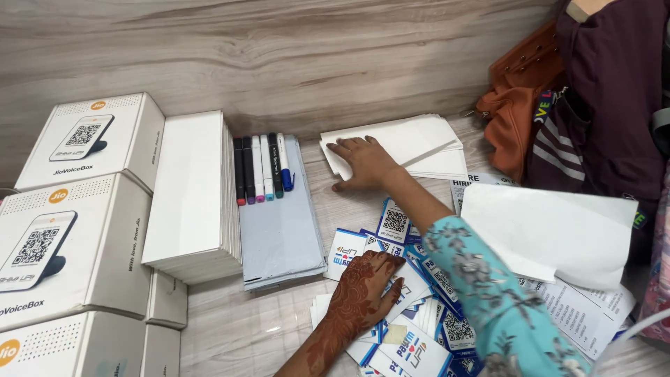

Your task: The person organizes stacks of white paper sheets and QR code stickers on a floor workspace. They repeatedly pick up sheets, fold them, and place them into neat piles while occasionally handling markers and other printed materials.

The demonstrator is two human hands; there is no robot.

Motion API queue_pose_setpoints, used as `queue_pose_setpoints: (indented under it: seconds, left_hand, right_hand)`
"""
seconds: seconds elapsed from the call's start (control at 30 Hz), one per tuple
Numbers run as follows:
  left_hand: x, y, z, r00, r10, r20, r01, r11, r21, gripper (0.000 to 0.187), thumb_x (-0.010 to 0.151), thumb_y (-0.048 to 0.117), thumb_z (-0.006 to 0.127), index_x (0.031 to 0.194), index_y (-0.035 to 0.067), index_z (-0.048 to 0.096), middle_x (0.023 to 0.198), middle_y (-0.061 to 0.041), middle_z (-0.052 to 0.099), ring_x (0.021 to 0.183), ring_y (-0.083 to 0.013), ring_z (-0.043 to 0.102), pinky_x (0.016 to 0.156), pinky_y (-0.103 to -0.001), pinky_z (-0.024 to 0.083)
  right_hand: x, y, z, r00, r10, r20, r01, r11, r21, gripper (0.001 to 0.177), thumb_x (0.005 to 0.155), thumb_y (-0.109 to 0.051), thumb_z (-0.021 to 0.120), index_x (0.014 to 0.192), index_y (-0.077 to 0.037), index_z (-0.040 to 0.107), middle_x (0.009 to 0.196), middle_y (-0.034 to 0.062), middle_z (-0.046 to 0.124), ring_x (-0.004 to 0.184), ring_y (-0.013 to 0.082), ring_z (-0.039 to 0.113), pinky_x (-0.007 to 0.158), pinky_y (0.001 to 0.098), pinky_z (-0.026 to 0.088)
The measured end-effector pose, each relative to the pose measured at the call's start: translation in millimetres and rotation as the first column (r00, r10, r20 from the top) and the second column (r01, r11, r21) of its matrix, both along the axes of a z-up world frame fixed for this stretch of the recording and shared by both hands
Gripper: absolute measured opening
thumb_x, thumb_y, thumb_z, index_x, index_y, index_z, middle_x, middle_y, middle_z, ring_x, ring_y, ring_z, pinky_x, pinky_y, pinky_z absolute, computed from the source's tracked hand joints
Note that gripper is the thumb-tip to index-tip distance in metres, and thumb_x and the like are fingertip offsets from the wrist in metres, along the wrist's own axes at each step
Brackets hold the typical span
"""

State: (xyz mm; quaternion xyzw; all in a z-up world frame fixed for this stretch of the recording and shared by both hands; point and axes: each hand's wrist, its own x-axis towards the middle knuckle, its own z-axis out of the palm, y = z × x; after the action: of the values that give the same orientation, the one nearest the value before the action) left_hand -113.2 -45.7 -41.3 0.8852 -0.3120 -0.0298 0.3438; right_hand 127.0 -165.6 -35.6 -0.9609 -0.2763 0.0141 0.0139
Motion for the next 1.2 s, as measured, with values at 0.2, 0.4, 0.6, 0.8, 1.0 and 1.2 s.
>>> queue_pose_setpoints:
  seconds: [0.2, 0.4, 0.6, 0.8, 1.0, 1.2]
  left_hand:
    - [3.0, -2.6, -3.2, 1.0, 0.006, -0.001, -0.006, 1.0, 0.028, 0.036, 0.1, 0.024, 0.056, 0.131, 0.006, 0.06, 0.122, -0.017, 0.062, 0.115, -0.0337, 0.056, 0.101, -0.047, 0.045]
    - [2.8, -1.6, -2.7, 1.0, 0.005, 0.024, -0.006, 1.0, 0.011, 0.036, 0.099, 0.023, 0.056, 0.13, 0.005, 0.06, 0.121, -0.017, 0.063, 0.113, -0.0332, 0.057, 0.1, -0.047, 0.046]
    - [2.6, -1.5, -3.7, 0.999, -0.002, 0.044, 0.001, 1.0, 0.018, 0.035, 0.099, 0.022, 0.058, 0.129, 0.004, 0.061, 0.119, -0.017, 0.063, 0.111, -0.0331, 0.058, 0.099, -0.047, 0.046]
    - [1.3, -2.3, -2.2, 1.0, 0.015, 0.004, -0.015, 1.0, 0.012, 0.033, 0.099, 0.022, 0.058, 0.128, 0.005, 0.062, 0.12, -0.016, 0.063, 0.111, -0.0323, 0.058, 0.099, -0.046, 0.047]
    - [0.8, -1.7, -4.1, 0.999, 0.005, 0.051, -0.006, 1.0, 0.008, 0.035, 0.098, 0.022, 0.058, 0.129, 0.006, 0.061, 0.121, -0.015, 0.063, 0.112, -0.0323, 0.057, 0.099, -0.046, 0.046]
    - [0.2, -2.1, -1.4, 0.997, 0.007, 0.083, -0.008, 1.0, 0.011, 0.036, 0.098, 0.021, 0.058, 0.13, 0.007, 0.061, 0.121, -0.014, 0.063, 0.112, -0.0313, 0.057, 0.1, -0.045, 0.046]
  right_hand:
    - [-33.0, -10.9, 27.0, 0.988, 0.136, -0.069, -0.138, 0.99, -0.029, 0.099, 0.076, -0.065, 0.071, 0.16, -0.031, 0.032, 0.165, 0.0114, 0.027, 0.15, 0.0336, 0.026, 0.122, 0.0511, 0.03]
    - [-39.7, -20.1, 53.2, 0.977, 0.086, -0.196, -0.157, 0.911, -0.381, 0.131, 0.06, -0.046, 0.092, 0.161, -0.035, 0.008, 0.17, 0.0032, 0.01, 0.157, 0.027, 0.005, 0.124, 0.0605, 0.015]
    - [-14.6, -14.2, 24.4, 0.995, 0.011, -0.097, -0.055, 0.888, -0.456, 0.142, 0.058, -0.025, 0.095, 0.164, -0.038, 0.001, 0.172, 0.0033, 0.005, 0.157, 0.025, 0.003, 0.121, 0.062, 0.016]
    - [-4.1, 8.6, 14.3, 0.998, 0.066, -0.005, -0.064, 0.946, -0.316, 0.125, 0.066, -0.039, 0.091, 0.164, -0.031, 0.014, 0.155, 0.0119, 0.036, 0.147, 0.0279, 0.03, 0.124, 0.0597, 0.022]
    - [-32.7, 4.2, 37.0, 0.997, 0.059, -0.052, -0.071, 0.959, -0.274, 0.114, 0.058, -0.041, 0.091, 0.155, -0.015, 0.037, 0.143, 0.0139, 0.046, 0.137, 0.0279, 0.043, 0.117, 0.0449, 0.036]
    - [-46.7, -12.7, 59.7, 0.989, 0.148, 0.029, -0.142, 0.978, -0.154, 0.125, 0.055, -0.043, 0.091, 0.153, 0.004, 0.031, 0.148, 0.0243, 0.043, 0.137, 0.0347, 0.046, 0.117, 0.0395, 0.041]
